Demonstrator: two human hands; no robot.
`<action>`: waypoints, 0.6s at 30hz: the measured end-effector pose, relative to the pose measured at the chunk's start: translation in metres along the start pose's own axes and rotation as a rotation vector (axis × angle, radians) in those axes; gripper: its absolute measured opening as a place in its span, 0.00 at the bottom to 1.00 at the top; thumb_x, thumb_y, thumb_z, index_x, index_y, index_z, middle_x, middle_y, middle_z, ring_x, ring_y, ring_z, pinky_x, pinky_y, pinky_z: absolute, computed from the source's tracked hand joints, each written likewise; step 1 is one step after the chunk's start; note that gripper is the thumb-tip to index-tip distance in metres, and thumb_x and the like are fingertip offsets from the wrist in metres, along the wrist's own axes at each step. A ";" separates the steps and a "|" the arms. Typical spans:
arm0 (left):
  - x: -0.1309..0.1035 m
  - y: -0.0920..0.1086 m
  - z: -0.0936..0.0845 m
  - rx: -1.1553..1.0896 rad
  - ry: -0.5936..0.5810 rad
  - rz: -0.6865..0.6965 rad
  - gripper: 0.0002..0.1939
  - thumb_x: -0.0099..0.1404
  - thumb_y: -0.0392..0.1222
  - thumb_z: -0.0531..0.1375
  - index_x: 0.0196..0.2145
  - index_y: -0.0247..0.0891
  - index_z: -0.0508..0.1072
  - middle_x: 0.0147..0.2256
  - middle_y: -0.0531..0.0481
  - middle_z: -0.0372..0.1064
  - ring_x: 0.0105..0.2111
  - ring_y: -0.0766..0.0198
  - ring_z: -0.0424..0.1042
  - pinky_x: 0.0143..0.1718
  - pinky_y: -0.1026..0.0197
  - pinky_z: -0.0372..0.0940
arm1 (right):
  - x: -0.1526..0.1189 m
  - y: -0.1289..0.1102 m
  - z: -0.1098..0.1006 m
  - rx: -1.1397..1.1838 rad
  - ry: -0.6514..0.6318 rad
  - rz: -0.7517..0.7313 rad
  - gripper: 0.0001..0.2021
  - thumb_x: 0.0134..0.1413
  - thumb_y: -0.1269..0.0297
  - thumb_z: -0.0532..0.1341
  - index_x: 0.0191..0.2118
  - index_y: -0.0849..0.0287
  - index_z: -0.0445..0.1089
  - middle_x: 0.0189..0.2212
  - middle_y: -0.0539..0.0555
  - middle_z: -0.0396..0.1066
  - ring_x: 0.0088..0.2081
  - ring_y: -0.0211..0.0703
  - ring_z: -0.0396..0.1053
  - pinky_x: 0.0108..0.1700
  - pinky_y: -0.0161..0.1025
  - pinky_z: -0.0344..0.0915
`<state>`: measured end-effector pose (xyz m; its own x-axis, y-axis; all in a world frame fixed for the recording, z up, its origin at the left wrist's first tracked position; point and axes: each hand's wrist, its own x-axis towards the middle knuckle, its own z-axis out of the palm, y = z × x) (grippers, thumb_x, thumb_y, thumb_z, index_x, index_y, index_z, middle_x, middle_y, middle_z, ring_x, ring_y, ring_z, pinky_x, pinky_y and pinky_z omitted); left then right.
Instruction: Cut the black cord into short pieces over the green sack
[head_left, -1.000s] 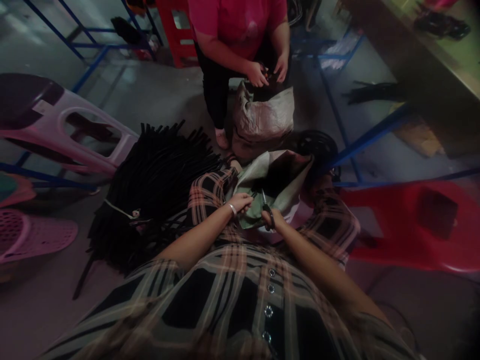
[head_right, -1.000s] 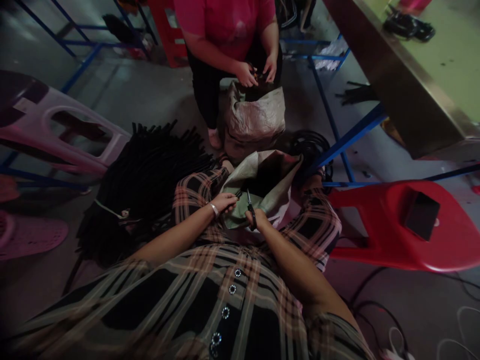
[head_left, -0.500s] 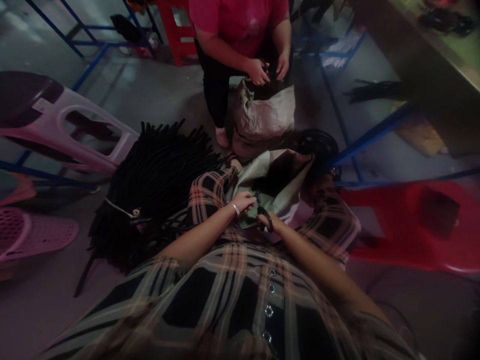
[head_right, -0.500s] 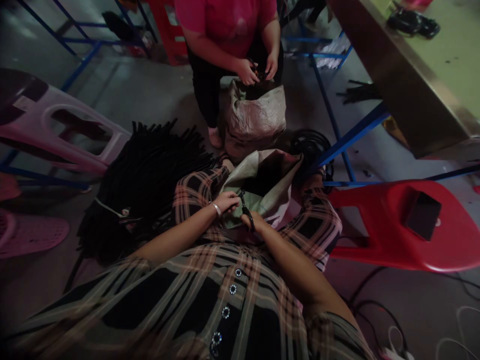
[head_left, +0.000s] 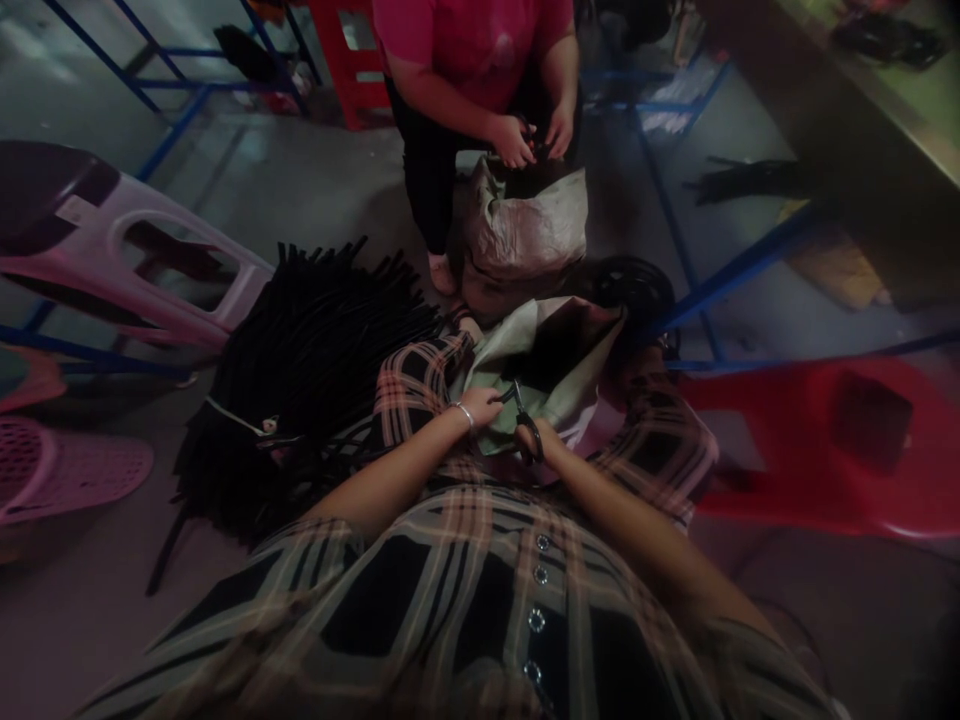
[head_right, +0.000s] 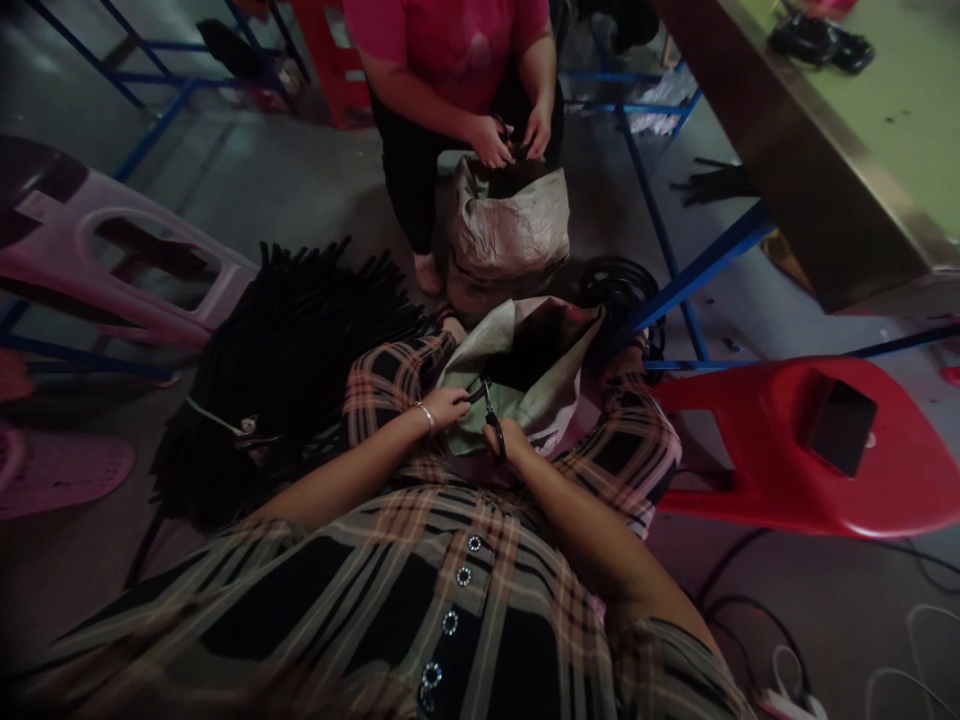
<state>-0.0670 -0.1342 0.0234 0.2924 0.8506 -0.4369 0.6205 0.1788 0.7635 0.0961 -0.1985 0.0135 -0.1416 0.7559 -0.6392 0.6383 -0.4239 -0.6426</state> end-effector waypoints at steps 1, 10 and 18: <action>-0.002 -0.003 -0.004 0.072 0.025 0.049 0.03 0.53 0.34 0.61 0.26 0.36 0.75 0.23 0.51 0.67 0.29 0.65 0.69 0.29 0.68 0.60 | 0.000 0.000 0.000 0.031 0.013 0.012 0.16 0.54 0.64 0.51 0.19 0.64 0.66 0.13 0.53 0.64 0.20 0.35 0.65 0.23 0.28 0.54; -0.010 -0.028 -0.001 0.039 0.061 0.090 0.12 0.57 0.39 0.57 0.36 0.37 0.77 0.28 0.51 0.72 0.29 0.66 0.67 0.32 0.68 0.60 | 0.004 0.009 0.007 0.232 0.050 0.061 0.12 0.50 0.64 0.51 0.20 0.62 0.63 0.12 0.52 0.62 0.15 0.38 0.64 0.19 0.31 0.56; 0.004 -0.037 0.003 -0.019 0.048 0.081 0.13 0.55 0.41 0.56 0.35 0.35 0.77 0.25 0.53 0.69 0.26 0.69 0.65 0.28 0.69 0.59 | 0.004 0.013 0.011 0.300 0.112 0.075 0.14 0.49 0.60 0.53 0.18 0.60 0.60 0.11 0.50 0.60 0.12 0.38 0.61 0.13 0.32 0.54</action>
<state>-0.0866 -0.1388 -0.0086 0.3053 0.8853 -0.3508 0.5827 0.1176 0.8041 0.0956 -0.2062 -0.0015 -0.0081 0.7604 -0.6494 0.3898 -0.5957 -0.7023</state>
